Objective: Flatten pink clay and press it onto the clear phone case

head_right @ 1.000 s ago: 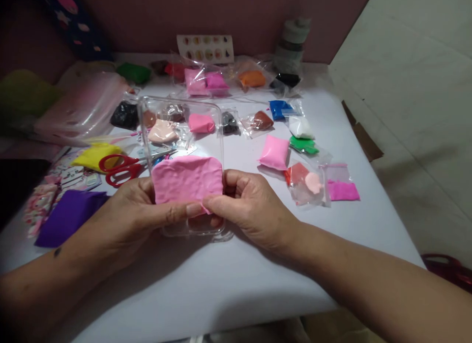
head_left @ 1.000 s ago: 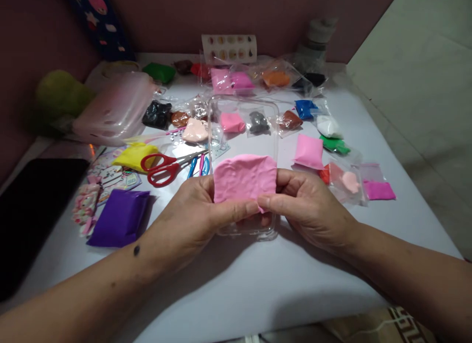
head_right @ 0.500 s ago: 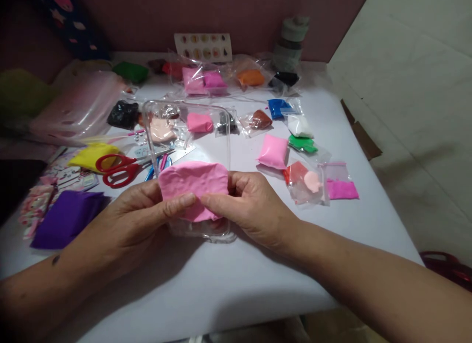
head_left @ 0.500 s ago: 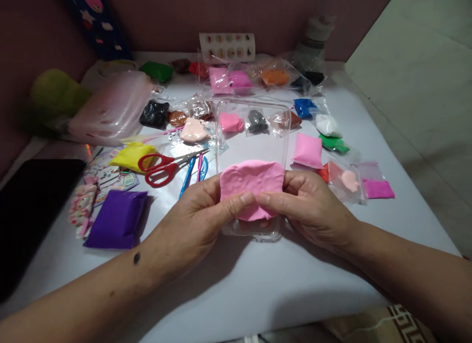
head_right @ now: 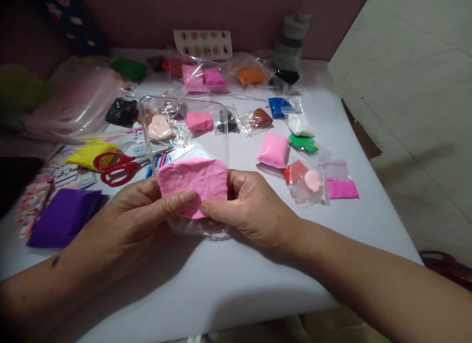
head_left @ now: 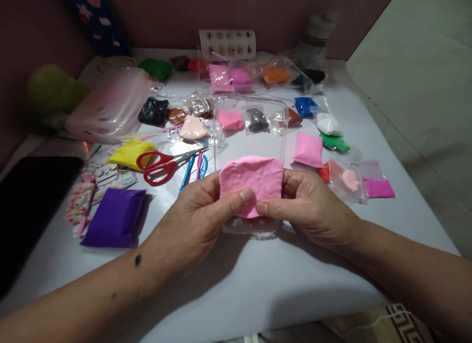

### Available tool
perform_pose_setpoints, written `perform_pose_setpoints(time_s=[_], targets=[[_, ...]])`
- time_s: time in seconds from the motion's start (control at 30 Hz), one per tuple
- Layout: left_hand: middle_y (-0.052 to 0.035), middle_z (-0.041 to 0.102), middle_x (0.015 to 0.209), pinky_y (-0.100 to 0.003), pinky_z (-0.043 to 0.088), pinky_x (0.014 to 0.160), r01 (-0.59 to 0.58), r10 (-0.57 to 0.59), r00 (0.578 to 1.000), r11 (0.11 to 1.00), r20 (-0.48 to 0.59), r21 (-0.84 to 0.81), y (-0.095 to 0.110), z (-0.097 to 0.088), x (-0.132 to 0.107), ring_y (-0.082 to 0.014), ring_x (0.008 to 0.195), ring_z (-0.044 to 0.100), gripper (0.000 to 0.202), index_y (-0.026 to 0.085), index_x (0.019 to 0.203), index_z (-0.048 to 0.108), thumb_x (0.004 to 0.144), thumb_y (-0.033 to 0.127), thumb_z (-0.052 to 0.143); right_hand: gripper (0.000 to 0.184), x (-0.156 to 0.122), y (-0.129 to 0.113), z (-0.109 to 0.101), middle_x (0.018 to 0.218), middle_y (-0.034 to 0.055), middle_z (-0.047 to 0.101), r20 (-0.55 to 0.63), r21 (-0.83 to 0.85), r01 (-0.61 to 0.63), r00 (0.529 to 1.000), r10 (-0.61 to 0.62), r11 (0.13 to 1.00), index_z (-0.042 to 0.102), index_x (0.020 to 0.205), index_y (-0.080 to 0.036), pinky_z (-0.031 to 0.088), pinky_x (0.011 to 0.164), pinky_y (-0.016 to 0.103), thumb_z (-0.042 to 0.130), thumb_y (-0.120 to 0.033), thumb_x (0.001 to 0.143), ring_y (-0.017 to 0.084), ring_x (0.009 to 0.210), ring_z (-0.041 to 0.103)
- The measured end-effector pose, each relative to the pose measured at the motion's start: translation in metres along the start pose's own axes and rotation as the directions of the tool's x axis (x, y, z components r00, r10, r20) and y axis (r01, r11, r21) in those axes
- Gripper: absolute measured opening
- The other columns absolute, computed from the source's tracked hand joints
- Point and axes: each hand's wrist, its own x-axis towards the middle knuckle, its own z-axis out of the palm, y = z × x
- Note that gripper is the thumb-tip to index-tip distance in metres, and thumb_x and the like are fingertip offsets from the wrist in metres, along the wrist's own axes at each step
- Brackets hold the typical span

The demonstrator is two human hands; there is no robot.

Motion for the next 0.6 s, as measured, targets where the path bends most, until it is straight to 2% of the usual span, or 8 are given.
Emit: perform_pose_setpoints(time_s=[0.13, 0.23, 0.4, 0.6], targets=[[-0.0011, 0.072, 0.085, -0.023, 0.047, 0.073, 0.012, -0.012, 1.000, 1.000, 0.020, 0.003, -0.0005, 0.0006, -0.0012, -0.0120, 0.074, 0.059, 0.008, 0.021, 0.093, 0.074, 0.088, 0.022, 0.068, 0.008, -0.0004, 0.0014, -0.0028, 0.075, -0.0001, 0.061, 0.026, 0.007, 0.002, 1.000, -0.002, 1.000, 0.064, 0.080, -0.016, 0.047, 0.063, 0.022, 0.071, -0.018, 0.077, 0.011, 0.067, 0.056], [-0.0014, 0.073, 0.088, -0.023, 0.048, 0.074, 0.003, -0.003, 1.000, 1.000, 0.011, 0.007, -0.0004, 0.0015, -0.0012, -0.0124, 0.076, 0.060, 0.011, 0.022, 0.096, 0.074, 0.089, 0.023, 0.066, 0.012, -0.0004, 0.0034, -0.0046, 0.078, 0.0001, 0.060, 0.055, 0.028, 0.029, 0.998, -0.031, 0.999, 0.064, 0.082, -0.016, 0.048, 0.068, 0.024, 0.074, -0.023, 0.078, 0.011, 0.070, 0.055], [-0.0023, 0.073, 0.093, -0.024, 0.049, 0.080, -0.032, 0.032, 0.999, 0.999, 0.027, -0.006, -0.0001, 0.0019, 0.0017, -0.0140, 0.083, 0.063, 0.013, 0.022, 0.098, 0.074, 0.087, 0.022, 0.069, 0.010, 0.0012, 0.0043, -0.0008, 0.074, 0.0000, 0.057, -0.011, 0.018, 0.028, 1.000, -0.028, 0.999, 0.062, 0.075, -0.016, 0.048, 0.068, 0.025, 0.070, -0.021, 0.079, 0.012, 0.069, 0.055], [-0.0011, 0.073, 0.090, -0.022, 0.049, 0.076, -0.007, 0.009, 0.999, 1.000, 0.039, -0.030, -0.0009, 0.0008, 0.0017, -0.0119, 0.078, 0.062, 0.013, 0.022, 0.099, 0.074, 0.087, 0.020, 0.068, 0.006, 0.0007, 0.0041, -0.0007, 0.075, -0.0008, 0.057, 0.002, 0.007, 0.034, 0.999, -0.034, 0.999, 0.062, 0.077, -0.016, 0.047, 0.065, 0.023, 0.067, -0.017, 0.079, 0.011, 0.068, 0.054]])
